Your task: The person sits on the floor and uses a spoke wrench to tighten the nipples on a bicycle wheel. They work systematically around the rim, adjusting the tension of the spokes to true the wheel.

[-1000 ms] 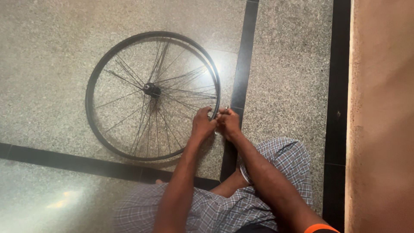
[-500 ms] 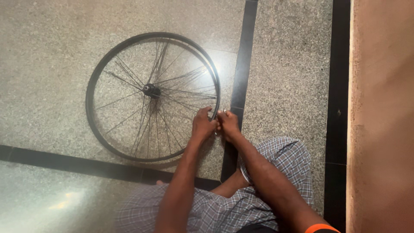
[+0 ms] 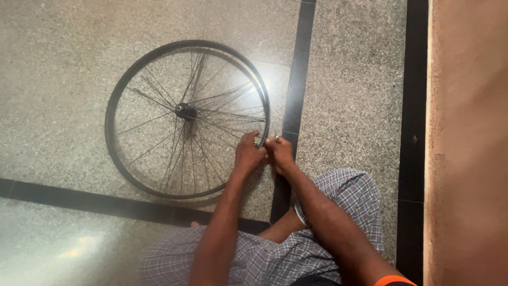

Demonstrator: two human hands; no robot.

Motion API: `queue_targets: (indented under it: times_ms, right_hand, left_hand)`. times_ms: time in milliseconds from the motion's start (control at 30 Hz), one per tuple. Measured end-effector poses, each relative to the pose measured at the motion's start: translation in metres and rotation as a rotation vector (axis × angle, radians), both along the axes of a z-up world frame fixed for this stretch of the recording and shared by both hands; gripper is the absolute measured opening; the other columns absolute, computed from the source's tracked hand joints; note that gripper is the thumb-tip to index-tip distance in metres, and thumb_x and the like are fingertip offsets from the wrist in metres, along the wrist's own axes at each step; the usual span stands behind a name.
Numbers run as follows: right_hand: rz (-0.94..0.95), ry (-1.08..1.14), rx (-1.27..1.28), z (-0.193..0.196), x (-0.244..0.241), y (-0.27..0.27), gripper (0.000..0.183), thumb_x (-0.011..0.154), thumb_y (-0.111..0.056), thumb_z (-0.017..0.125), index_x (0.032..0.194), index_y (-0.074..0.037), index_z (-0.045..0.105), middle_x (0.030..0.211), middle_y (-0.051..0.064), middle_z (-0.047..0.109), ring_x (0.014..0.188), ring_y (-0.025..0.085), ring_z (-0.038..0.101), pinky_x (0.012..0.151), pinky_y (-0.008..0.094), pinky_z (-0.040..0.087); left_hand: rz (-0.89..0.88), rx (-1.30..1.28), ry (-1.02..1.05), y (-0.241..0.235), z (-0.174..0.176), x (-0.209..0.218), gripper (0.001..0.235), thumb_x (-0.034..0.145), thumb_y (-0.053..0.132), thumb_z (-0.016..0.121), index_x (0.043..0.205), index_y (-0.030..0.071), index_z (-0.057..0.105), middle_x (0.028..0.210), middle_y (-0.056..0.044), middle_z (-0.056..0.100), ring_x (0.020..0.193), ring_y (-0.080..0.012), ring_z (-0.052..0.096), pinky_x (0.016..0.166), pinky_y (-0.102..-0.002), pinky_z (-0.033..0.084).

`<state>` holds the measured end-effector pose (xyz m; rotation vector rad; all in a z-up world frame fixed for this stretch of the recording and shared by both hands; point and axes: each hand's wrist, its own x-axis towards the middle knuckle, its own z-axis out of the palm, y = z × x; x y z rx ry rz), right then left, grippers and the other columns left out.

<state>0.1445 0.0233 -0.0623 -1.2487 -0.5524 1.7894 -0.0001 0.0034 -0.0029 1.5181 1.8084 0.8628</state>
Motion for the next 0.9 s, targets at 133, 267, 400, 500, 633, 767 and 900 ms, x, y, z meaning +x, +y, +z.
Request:
queue_targets:
  times_ms: [133, 267, 400, 500, 633, 767, 900]
  right_hand:
    - [0.036, -0.062, -0.023, 0.008, -0.002, 0.004, 0.023, 0.100, -0.026, 0.065, 0.090, -0.006, 0.060, 0.071, 0.006, 0.062, 0.056, 0.016, 0.059, 0.047, 0.028, 0.047]
    - [-0.020, 0.027, 0.013, 0.004, -0.003, 0.006, 0.008, 0.089, -0.007, 0.066, 0.096, -0.008, 0.062, 0.077, 0.005, 0.065, 0.064, 0.017, 0.065, 0.057, 0.032, 0.058]
    - [-0.050, 0.039, 0.020, -0.004, 0.002, 0.006, 0.008, 0.091, -0.009, 0.066, 0.095, -0.006, 0.060, 0.074, 0.005, 0.064, 0.060, 0.016, 0.061, 0.053, 0.030, 0.053]
    - [0.018, -0.025, -0.041, -0.007, 0.003, 0.003, 0.027, 0.101, -0.025, 0.065, 0.087, -0.005, 0.054, 0.064, 0.005, 0.056, 0.047, 0.015, 0.050, 0.040, 0.029, 0.041]
    - [0.016, -0.066, 0.036, 0.000, 0.000, 0.003, 0.019, 0.097, -0.019, 0.066, 0.087, -0.004, 0.059, 0.069, 0.006, 0.061, 0.053, 0.016, 0.058, 0.046, 0.030, 0.049]
    - [-0.011, 0.001, -0.097, 0.010, 0.001, 0.004, 0.024, 0.099, -0.027, 0.061, 0.085, -0.006, 0.060, 0.068, 0.005, 0.061, 0.050, 0.014, 0.057, 0.043, 0.029, 0.047]
    - [0.036, -0.076, -0.008, 0.012, -0.003, 0.003, 0.017, 0.097, -0.020, 0.065, 0.091, -0.005, 0.060, 0.071, 0.006, 0.061, 0.054, 0.015, 0.057, 0.046, 0.029, 0.048]
  left_hand:
    - [0.014, -0.008, -0.007, 0.002, 0.001, -0.001, 0.061, 0.071, 0.022, 0.081, 0.127, 0.004, 0.065, 0.127, -0.022, 0.065, 0.120, -0.0385, 0.062, 0.104, -0.044, 0.049]
    - [-0.007, 0.012, -0.012, 0.000, -0.001, -0.002, 0.062, 0.070, 0.020, 0.080, 0.128, 0.004, 0.064, 0.129, -0.021, 0.065, 0.121, -0.0382, 0.062, 0.104, -0.044, 0.049]
    - [-0.003, 0.028, -0.008, 0.001, -0.001, 0.000, 0.061, 0.071, 0.017, 0.077, 0.130, 0.005, 0.064, 0.131, -0.021, 0.065, 0.123, -0.0382, 0.062, 0.106, -0.043, 0.049]
    - [0.008, 0.001, -0.017, 0.000, -0.002, 0.000, 0.064, 0.069, 0.022, 0.081, 0.128, 0.004, 0.064, 0.129, -0.021, 0.065, 0.121, -0.0388, 0.061, 0.104, -0.044, 0.049]
    - [0.007, 0.035, -0.009, 0.002, -0.005, 0.000, 0.061, 0.072, 0.021, 0.080, 0.129, 0.004, 0.064, 0.130, -0.022, 0.065, 0.121, -0.0393, 0.062, 0.105, -0.044, 0.048]
    - [0.014, -0.020, -0.024, 0.003, -0.009, 0.001, 0.059, 0.072, 0.024, 0.082, 0.126, 0.004, 0.065, 0.127, -0.021, 0.066, 0.119, -0.0378, 0.063, 0.104, -0.044, 0.049]
    - [0.009, 0.056, -0.008, 0.002, -0.013, 0.000, 0.060, 0.068, 0.020, 0.083, 0.123, 0.003, 0.066, 0.127, -0.021, 0.066, 0.120, -0.0384, 0.062, 0.104, -0.045, 0.049]
